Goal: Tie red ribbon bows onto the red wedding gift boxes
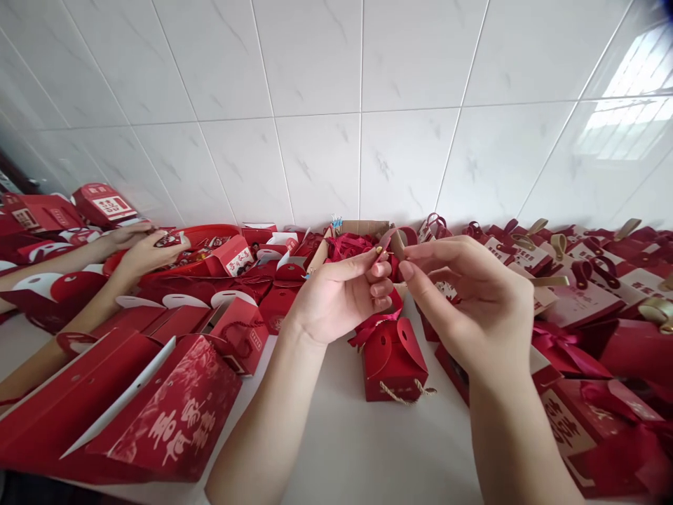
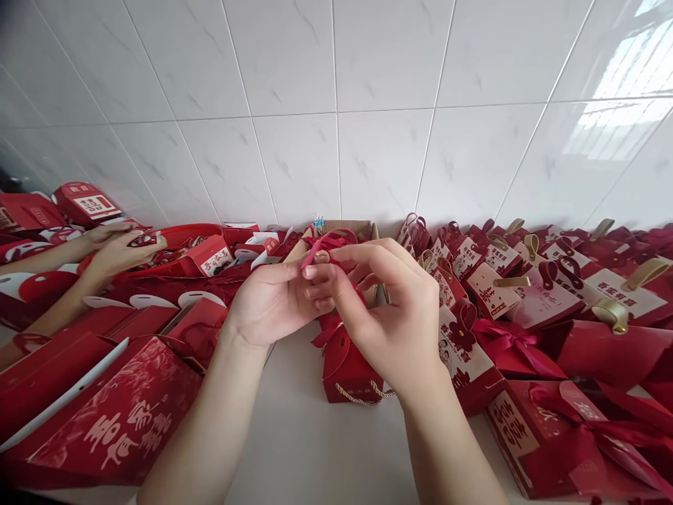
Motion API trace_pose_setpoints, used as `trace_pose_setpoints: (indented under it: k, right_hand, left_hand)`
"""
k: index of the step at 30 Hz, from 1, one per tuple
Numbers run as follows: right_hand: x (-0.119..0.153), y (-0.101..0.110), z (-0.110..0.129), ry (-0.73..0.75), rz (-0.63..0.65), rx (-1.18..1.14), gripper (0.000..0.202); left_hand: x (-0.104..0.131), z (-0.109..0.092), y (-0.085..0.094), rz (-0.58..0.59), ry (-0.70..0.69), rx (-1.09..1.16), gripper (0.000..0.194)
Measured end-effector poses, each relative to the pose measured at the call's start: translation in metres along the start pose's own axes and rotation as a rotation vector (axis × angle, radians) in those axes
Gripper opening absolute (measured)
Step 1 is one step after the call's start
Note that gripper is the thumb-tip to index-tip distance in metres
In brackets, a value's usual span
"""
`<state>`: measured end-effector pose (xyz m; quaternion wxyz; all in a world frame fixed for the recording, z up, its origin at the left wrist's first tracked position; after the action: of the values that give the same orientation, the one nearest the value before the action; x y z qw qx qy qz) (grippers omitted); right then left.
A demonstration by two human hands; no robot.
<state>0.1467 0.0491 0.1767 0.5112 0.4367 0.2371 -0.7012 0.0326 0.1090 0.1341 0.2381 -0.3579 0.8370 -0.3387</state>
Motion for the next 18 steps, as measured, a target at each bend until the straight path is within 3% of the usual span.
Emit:
trace_pose_setpoints:
  k: [6, 11, 18]
  right_hand:
    - [-0.003, 0.001, 0.009, 0.125, -0.003, 0.135, 0.016]
    - [-0.003, -0.002, -0.001, -0.031, 0.071, 0.021, 0.006]
    - [0.001, -0.006, -0.017, -0.278, 0.146, -0.327, 0.006]
  left_hand:
    - [0.003, 0.000, -0.008, 0.020, -0.024, -0.024, 0.006]
    - [0.002, 0.003, -0.009, 0.014, -0.051, -0.181, 0.004]
    - [0.008, -0.014, -0.009, -0.152, -0.348, -0.627, 0.012]
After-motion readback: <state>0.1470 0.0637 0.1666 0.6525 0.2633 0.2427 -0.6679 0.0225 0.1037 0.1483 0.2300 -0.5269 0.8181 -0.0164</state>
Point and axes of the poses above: each hand's wrist, its own x-axis away from the middle knuckle, its own y-axis out of the back of the hand, z = x × y, the point moved 7 cm from there along -x, towards the middle knuckle, and after that the axes turned 2 degrees about x, right-handed, at the moved point
